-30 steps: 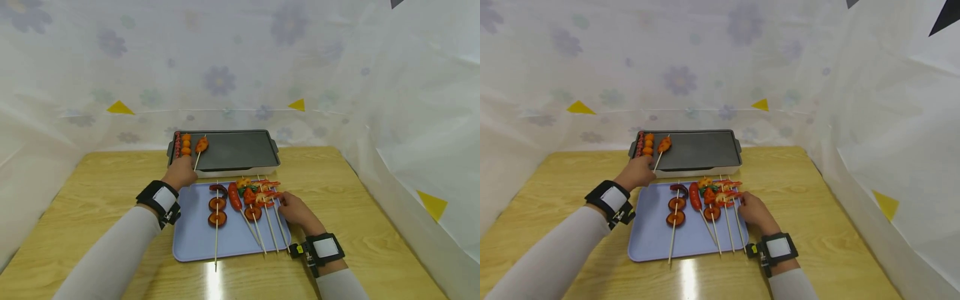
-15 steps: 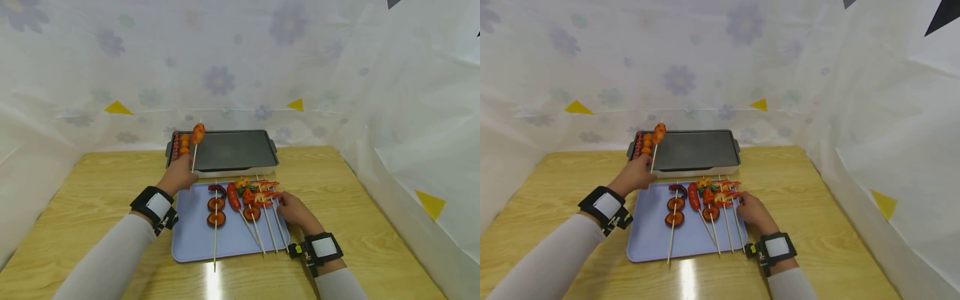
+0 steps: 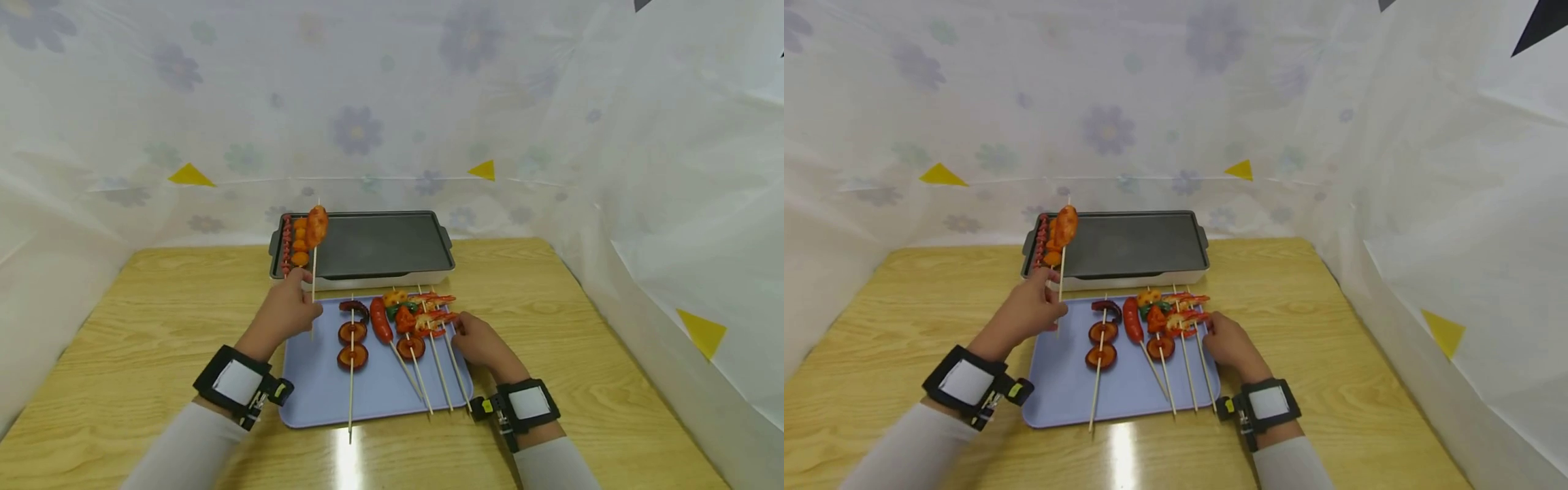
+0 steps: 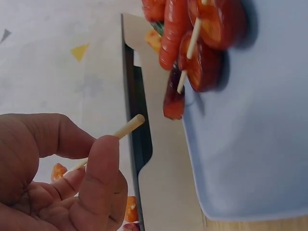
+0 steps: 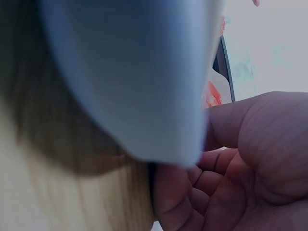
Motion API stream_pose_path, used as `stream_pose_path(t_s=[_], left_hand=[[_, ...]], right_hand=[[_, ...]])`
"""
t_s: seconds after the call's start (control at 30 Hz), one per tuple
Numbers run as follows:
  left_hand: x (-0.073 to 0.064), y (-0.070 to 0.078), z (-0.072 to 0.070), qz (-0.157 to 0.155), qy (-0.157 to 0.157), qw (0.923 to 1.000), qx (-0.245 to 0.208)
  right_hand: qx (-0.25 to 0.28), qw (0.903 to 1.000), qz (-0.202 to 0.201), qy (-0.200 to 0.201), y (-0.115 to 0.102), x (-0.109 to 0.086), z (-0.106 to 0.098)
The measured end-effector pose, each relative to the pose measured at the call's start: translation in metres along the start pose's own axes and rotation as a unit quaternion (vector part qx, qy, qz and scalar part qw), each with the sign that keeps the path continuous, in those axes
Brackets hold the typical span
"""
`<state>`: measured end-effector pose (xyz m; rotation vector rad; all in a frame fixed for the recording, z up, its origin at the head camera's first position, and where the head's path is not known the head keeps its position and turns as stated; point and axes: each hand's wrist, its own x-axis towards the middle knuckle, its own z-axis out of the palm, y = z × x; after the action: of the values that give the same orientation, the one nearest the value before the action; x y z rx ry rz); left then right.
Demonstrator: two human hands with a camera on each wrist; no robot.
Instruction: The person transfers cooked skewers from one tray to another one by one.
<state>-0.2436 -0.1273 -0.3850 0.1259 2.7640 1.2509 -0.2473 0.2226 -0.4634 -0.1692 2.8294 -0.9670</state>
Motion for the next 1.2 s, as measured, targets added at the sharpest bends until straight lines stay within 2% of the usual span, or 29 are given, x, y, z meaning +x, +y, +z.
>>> stream_pose_path(t_s=[0.2,0.3,0.53,0.83,1.03,1.2], left_hand=[[-0.022,0.002,0.005,0.025,0.011,0.9996,-0.007],[-0.032,0.004,0.004,0.035,0.006,0.9994,-0.004],[-0.055,0.000,0.010,0.014,-0.020,0.9995,-0.019],[-0.084,-0.015,0.033,-0.013,-0.031,0.9993,0.019],[-0.099,-0.023,0.046,-0.012,-0.027,0.9994,0.016],[-0.104,-0.027,0.050,-0.008,-0.025,0.9995,0.019]], right_hand=[[0.004,1.0000,0.007,-0.002,0.002,0.001,0.001],[0.008,0.9999,0.012,-0.007,0.002,0.003,0.002],[0.009,0.9998,0.017,-0.010,0.002,0.003,0.001],[0.013,0.9998,0.016,-0.005,-0.001,0.001,0.000],[0.011,0.9996,0.024,-0.011,-0.004,0.000,-0.001],[-0.003,1.0000,0.007,-0.002,-0.002,0.001,0.001]])
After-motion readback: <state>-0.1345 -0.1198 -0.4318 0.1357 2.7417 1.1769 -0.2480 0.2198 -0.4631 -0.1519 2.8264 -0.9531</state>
